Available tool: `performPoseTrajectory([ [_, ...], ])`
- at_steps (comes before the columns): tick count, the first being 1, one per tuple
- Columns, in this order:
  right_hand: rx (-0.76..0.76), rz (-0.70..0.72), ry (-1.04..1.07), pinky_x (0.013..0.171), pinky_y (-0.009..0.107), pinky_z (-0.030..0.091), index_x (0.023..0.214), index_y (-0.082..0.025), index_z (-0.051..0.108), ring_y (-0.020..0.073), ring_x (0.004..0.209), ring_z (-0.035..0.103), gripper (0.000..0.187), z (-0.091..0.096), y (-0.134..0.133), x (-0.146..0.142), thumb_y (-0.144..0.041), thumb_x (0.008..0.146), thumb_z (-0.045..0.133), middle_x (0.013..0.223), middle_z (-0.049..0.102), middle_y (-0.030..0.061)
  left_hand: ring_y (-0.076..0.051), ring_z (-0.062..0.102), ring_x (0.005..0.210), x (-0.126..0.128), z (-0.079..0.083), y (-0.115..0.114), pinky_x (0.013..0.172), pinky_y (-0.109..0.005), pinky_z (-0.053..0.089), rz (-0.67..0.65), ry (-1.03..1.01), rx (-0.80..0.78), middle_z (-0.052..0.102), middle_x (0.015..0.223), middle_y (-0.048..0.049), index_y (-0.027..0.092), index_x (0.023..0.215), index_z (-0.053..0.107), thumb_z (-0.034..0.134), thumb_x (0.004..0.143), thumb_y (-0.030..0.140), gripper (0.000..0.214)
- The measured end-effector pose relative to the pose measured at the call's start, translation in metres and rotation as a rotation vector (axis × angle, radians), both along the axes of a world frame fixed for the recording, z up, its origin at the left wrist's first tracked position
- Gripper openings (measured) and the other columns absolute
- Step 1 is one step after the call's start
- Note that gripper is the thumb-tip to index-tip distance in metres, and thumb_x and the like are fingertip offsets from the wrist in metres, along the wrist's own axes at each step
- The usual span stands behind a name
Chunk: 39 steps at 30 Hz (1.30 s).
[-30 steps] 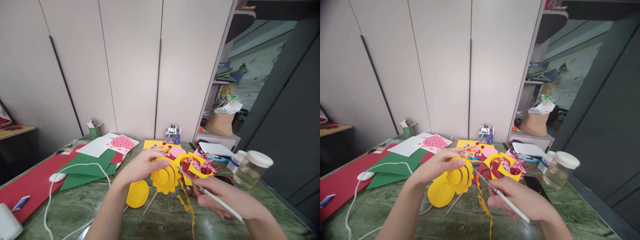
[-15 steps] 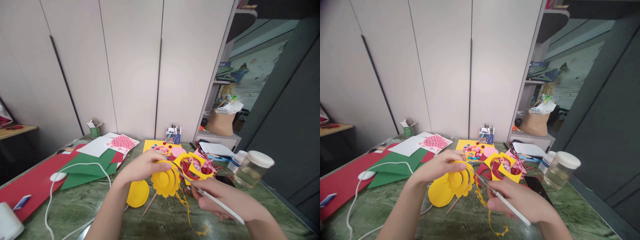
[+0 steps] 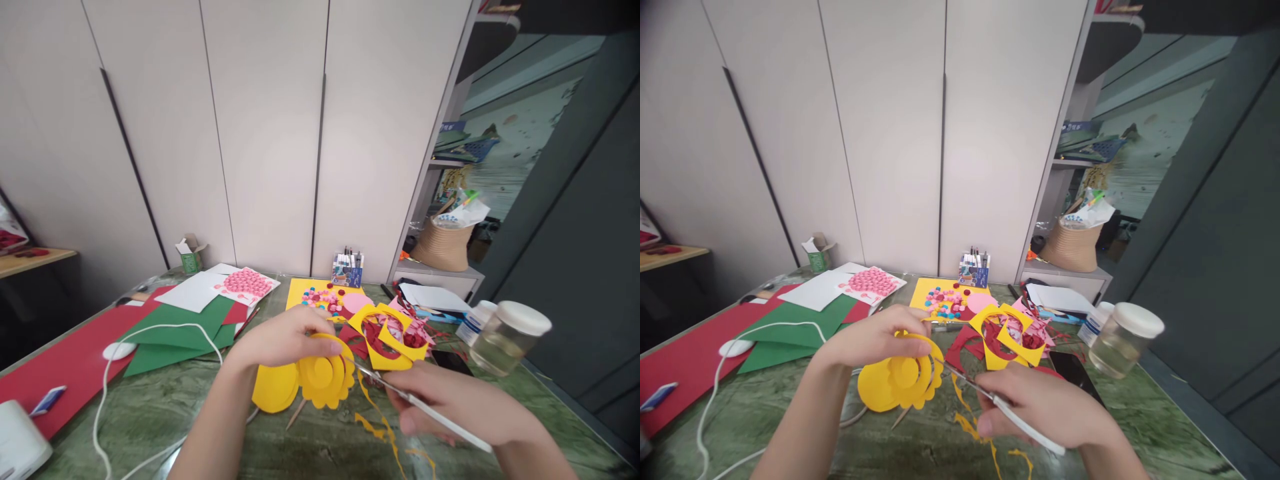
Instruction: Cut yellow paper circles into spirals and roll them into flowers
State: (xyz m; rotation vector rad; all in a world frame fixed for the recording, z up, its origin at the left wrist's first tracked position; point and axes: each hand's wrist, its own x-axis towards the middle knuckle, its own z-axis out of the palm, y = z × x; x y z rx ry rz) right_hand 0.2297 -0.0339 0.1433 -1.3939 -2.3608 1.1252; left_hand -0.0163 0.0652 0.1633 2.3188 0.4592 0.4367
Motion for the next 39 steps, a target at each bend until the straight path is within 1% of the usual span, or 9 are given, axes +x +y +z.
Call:
performPoseTrajectory([
  [5, 0.092, 0.037, -0.061, 0.049, 0.019, 0.034, 0.075, -0.017, 0.057, 0.0130, 0.060, 0.049, 0.038, -0.001, 0.001, 0.001, -0.054, 0.084, 0.052, 0.069, 0.055, 0.0000, -0.011, 0.043, 0.066, -0.001, 0.000, -0.001, 0.061, -0.025, 0.033, -0.024, 0.028, 0.046, 0.049, 0.064, 0.0012, 0.016, 0.066, 0.063, 0.051, 0.087, 0.035, 0.031],
  [12, 0.109, 0.069, -0.107, 0.052, 0.022, 0.035, 0.079, -0.017, 0.060, 0.0151, 0.063, 0.052, 0.043, -0.005, 0.003, 0.003, -0.058, 0.084, 0.049, 0.072, 0.059, 0.0012, -0.012, 0.046, 0.068, -0.001, 0.001, -0.001, 0.061, -0.025, 0.033, -0.043, 0.077, 0.068, 0.054, 0.066, -0.0001, 0.015, 0.068, 0.063, 0.050, 0.088, 0.035, 0.031],
  [17, 0.128, 0.076, -0.119, 0.057, 0.023, 0.037, 0.082, -0.018, 0.061, 0.0168, 0.069, 0.055, 0.039, -0.007, 0.003, 0.005, -0.055, 0.084, 0.052, 0.078, 0.062, 0.0022, -0.012, 0.047, 0.068, 0.000, 0.002, -0.002, 0.060, -0.024, 0.033, -0.050, 0.090, 0.086, 0.053, 0.066, 0.0001, 0.014, 0.066, 0.062, 0.050, 0.088, 0.034, 0.032],
  [22, 0.146, 0.056, -0.132, 0.054, 0.022, 0.036, 0.081, -0.018, 0.061, 0.0153, 0.065, 0.053, 0.038, -0.006, 0.003, 0.004, -0.054, 0.085, 0.051, 0.075, 0.060, 0.0016, -0.012, 0.046, 0.067, -0.001, 0.001, -0.002, 0.060, -0.024, 0.033, -0.042, 0.076, 0.078, 0.053, 0.064, 0.0004, 0.015, 0.067, 0.063, 0.050, 0.088, 0.034, 0.031],
  [28, 0.090, 0.016, -0.085, 0.045, 0.018, 0.032, 0.078, -0.017, 0.059, 0.0122, 0.059, 0.047, 0.037, -0.003, 0.002, 0.002, -0.053, 0.084, 0.053, 0.070, 0.054, 0.0001, -0.012, 0.043, 0.066, 0.000, 0.001, -0.002, 0.059, -0.025, 0.031, -0.019, 0.067, 0.049, 0.048, 0.062, 0.0015, 0.015, 0.062, 0.058, 0.050, 0.087, 0.035, 0.033],
  [31, 0.051, -0.024, -0.019, 0.044, 0.018, 0.031, 0.078, -0.018, 0.057, 0.0115, 0.058, 0.046, 0.037, -0.006, 0.002, 0.004, -0.055, 0.081, 0.056, 0.069, 0.050, -0.0012, -0.011, 0.039, 0.064, 0.000, 0.001, -0.002, 0.057, -0.024, 0.029, 0.015, 0.019, 0.006, 0.043, 0.062, 0.0021, 0.015, 0.061, 0.057, 0.050, 0.086, 0.036, 0.033],
  [33, -0.030, -0.060, 0.073, 0.042, 0.018, 0.030, 0.079, -0.018, 0.055, 0.0096, 0.053, 0.043, 0.039, -0.012, 0.004, 0.004, -0.057, 0.081, 0.054, 0.067, 0.048, -0.0027, -0.011, 0.038, 0.063, 0.001, 0.001, -0.002, 0.057, -0.024, 0.029, 0.070, -0.044, -0.036, 0.043, 0.065, 0.0019, 0.015, 0.059, 0.056, 0.051, 0.085, 0.037, 0.035],
  [36, -0.134, -0.097, 0.291, 0.040, 0.018, 0.030, 0.084, -0.019, 0.052, 0.0080, 0.047, 0.039, 0.040, -0.022, 0.007, 0.001, -0.059, 0.082, 0.051, 0.064, 0.044, -0.0046, -0.010, 0.036, 0.062, 0.004, 0.000, -0.001, 0.056, -0.023, 0.029, 0.133, -0.145, -0.097, 0.041, 0.065, 0.0019, 0.015, 0.059, 0.054, 0.051, 0.084, 0.039, 0.035],
  [39, -0.143, -0.079, 0.496, 0.043, 0.019, 0.032, 0.088, -0.018, 0.052, 0.0080, 0.048, 0.037, 0.046, -0.027, 0.010, -0.004, -0.063, 0.082, 0.048, 0.063, 0.043, -0.0050, -0.011, 0.036, 0.063, 0.010, 0.000, -0.002, 0.058, -0.023, 0.030, 0.153, -0.233, -0.114, 0.039, 0.062, 0.0023, 0.015, 0.057, 0.051, 0.051, 0.085, 0.037, 0.035],
])
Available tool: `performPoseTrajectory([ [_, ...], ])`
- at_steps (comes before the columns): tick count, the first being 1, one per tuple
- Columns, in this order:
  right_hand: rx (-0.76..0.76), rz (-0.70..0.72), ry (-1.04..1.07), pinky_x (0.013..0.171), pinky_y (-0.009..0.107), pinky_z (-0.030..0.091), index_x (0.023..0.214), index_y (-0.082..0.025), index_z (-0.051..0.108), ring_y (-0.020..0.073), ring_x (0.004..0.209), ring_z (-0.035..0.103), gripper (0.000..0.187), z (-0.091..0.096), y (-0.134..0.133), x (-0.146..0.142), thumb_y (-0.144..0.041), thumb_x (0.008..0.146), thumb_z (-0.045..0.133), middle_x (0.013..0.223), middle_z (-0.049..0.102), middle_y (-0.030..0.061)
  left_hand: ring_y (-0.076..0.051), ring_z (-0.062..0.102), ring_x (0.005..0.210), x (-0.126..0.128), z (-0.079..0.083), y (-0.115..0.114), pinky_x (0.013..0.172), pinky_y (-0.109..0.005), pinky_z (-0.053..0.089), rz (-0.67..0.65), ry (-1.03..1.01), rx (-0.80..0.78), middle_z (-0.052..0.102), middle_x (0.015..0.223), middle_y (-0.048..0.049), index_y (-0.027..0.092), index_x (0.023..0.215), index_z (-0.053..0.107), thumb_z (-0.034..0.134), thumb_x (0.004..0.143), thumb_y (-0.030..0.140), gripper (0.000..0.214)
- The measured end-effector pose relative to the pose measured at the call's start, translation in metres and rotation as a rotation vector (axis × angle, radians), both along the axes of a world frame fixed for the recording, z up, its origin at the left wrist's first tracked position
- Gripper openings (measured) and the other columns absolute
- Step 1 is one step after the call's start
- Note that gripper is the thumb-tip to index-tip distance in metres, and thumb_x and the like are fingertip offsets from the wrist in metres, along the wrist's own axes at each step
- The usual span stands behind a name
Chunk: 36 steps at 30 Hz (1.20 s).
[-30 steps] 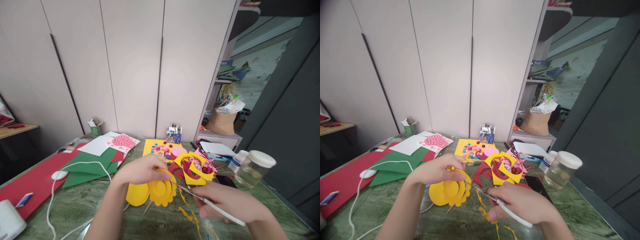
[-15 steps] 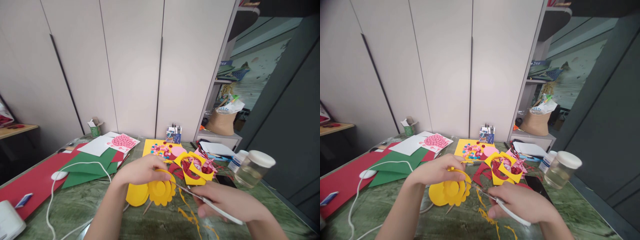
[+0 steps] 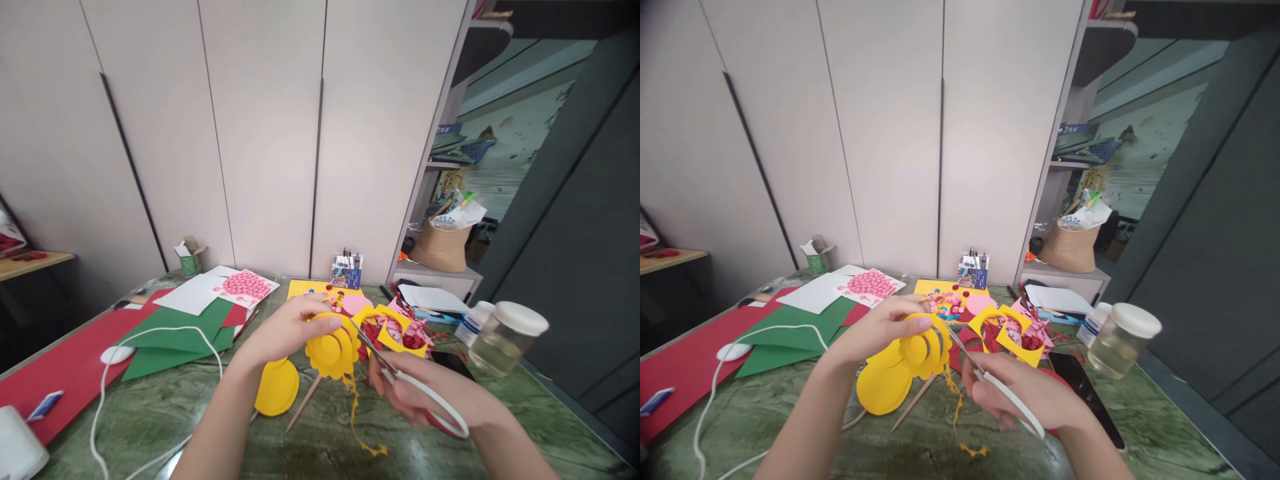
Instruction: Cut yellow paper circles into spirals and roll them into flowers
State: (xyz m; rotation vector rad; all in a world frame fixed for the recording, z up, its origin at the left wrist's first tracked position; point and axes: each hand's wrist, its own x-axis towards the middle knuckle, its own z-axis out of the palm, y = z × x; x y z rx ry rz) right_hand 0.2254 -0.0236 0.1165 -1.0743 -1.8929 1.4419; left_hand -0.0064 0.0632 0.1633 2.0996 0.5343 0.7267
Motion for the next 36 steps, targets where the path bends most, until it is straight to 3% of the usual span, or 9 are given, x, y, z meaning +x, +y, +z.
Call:
performPoseTrajectory([
  [8, 0.054, 0.055, 0.193, 0.050, 0.027, 0.042, 0.086, -0.019, 0.049, 0.0091, 0.043, 0.032, 0.053, 0.001, 0.007, -0.008, -0.071, 0.080, 0.041, 0.055, 0.042, -0.0068, -0.015, 0.047, 0.074, 0.016, -0.002, -0.004, 0.074, -0.027, 0.037, 0.135, -0.200, -0.018, 0.052, 0.070, -0.0015, 0.015, 0.059, 0.058, 0.051, 0.083, 0.036, 0.032],
  [14, 0.049, 0.110, 0.251, 0.048, 0.026, 0.041, 0.086, -0.018, 0.050, 0.0087, 0.042, 0.032, 0.054, -0.003, 0.008, -0.007, -0.070, 0.080, 0.041, 0.054, 0.041, -0.0068, -0.018, 0.052, 0.081, 0.023, -0.008, -0.003, 0.082, -0.030, 0.039, 0.103, -0.275, -0.119, 0.059, 0.072, -0.0033, 0.015, 0.061, 0.060, 0.052, 0.083, 0.038, 0.033],
  [21, 0.083, 0.053, 0.277, 0.050, 0.026, 0.040, 0.087, -0.019, 0.050, 0.0098, 0.046, 0.033, 0.051, -0.009, 0.009, -0.007, -0.069, 0.082, 0.040, 0.057, 0.042, -0.0063, -0.015, 0.048, 0.073, 0.034, -0.016, -0.007, 0.069, -0.025, 0.038, 0.117, -0.333, -0.147, 0.054, 0.073, -0.0019, 0.015, 0.064, 0.060, 0.052, 0.083, 0.037, 0.031],
  [36, 0.188, -0.061, 0.287, 0.046, 0.024, 0.038, 0.075, -0.018, 0.046, 0.0078, 0.045, 0.033, 0.041, -0.021, 0.011, -0.009, -0.056, 0.091, 0.038, 0.058, 0.040, -0.0055, -0.014, 0.041, 0.068, 0.038, -0.019, -0.008, 0.064, -0.025, 0.034, 0.137, -0.370, -0.180, 0.046, 0.067, -0.0005, 0.014, 0.061, 0.054, 0.053, 0.082, 0.038, 0.032],
])
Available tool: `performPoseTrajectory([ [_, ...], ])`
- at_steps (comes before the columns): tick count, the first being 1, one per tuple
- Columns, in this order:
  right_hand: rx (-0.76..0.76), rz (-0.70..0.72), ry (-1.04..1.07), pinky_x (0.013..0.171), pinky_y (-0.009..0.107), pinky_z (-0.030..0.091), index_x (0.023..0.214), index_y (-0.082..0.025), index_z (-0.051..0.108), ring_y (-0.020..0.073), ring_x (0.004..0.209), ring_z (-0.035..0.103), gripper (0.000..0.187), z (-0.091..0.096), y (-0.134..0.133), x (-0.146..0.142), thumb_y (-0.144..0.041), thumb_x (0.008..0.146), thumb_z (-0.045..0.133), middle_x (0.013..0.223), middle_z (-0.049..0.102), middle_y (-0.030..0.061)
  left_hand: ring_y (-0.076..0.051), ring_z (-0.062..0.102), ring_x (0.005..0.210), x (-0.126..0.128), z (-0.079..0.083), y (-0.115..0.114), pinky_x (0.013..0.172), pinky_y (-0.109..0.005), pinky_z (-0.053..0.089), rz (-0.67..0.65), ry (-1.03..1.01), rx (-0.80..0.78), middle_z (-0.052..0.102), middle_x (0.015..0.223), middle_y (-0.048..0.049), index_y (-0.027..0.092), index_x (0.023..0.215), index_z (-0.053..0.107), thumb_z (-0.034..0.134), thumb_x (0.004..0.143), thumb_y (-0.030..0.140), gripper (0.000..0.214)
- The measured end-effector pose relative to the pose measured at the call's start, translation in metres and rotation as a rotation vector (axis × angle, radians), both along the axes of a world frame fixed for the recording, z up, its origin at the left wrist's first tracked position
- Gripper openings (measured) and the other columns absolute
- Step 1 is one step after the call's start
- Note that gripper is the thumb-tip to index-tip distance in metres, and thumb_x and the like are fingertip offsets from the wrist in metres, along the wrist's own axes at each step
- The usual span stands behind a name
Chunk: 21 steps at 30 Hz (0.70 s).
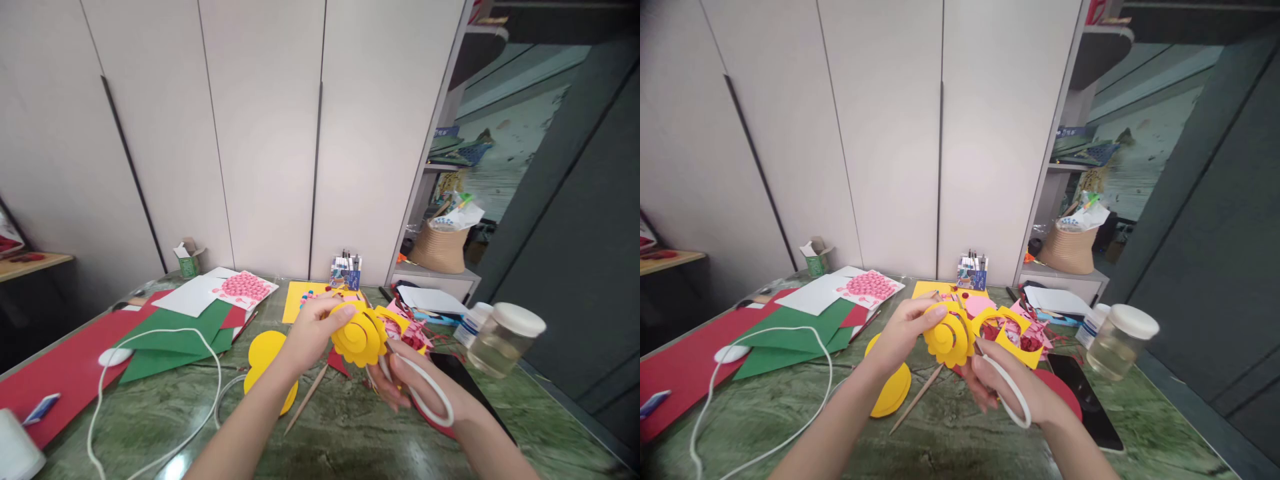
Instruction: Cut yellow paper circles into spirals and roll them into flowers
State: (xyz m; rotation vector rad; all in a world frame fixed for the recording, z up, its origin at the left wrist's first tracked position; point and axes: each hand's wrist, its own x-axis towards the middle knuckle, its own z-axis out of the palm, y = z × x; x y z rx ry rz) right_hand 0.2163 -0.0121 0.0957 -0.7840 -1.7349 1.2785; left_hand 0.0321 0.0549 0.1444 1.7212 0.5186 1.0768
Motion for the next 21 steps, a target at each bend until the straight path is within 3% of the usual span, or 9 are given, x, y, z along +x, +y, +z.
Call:
performPoseTrajectory([
  [13, 0.021, -0.014, -0.001, 0.045, 0.022, 0.032, 0.073, -0.018, 0.043, 0.0076, 0.046, 0.034, 0.040, 0.004, -0.005, -0.005, -0.052, 0.094, 0.036, 0.057, 0.038, -0.0061, -0.013, 0.043, 0.068, -0.003, -0.001, 0.001, 0.064, -0.025, 0.035, -0.007, 0.016, -0.007, 0.049, 0.069, -0.0015, 0.013, 0.063, 0.057, 0.052, 0.084, 0.039, 0.034],
  [21, -0.016, 0.040, 0.028, 0.046, 0.022, 0.035, 0.083, -0.018, 0.046, 0.0060, 0.044, 0.029, 0.036, 0.007, -0.008, -0.007, -0.052, 0.093, 0.039, 0.059, 0.038, -0.0072, -0.016, 0.048, 0.076, -0.011, 0.010, -0.005, 0.072, -0.026, 0.037, -0.016, 0.042, 0.032, 0.054, 0.075, -0.0029, 0.014, 0.064, 0.063, 0.053, 0.083, 0.035, 0.031],
])
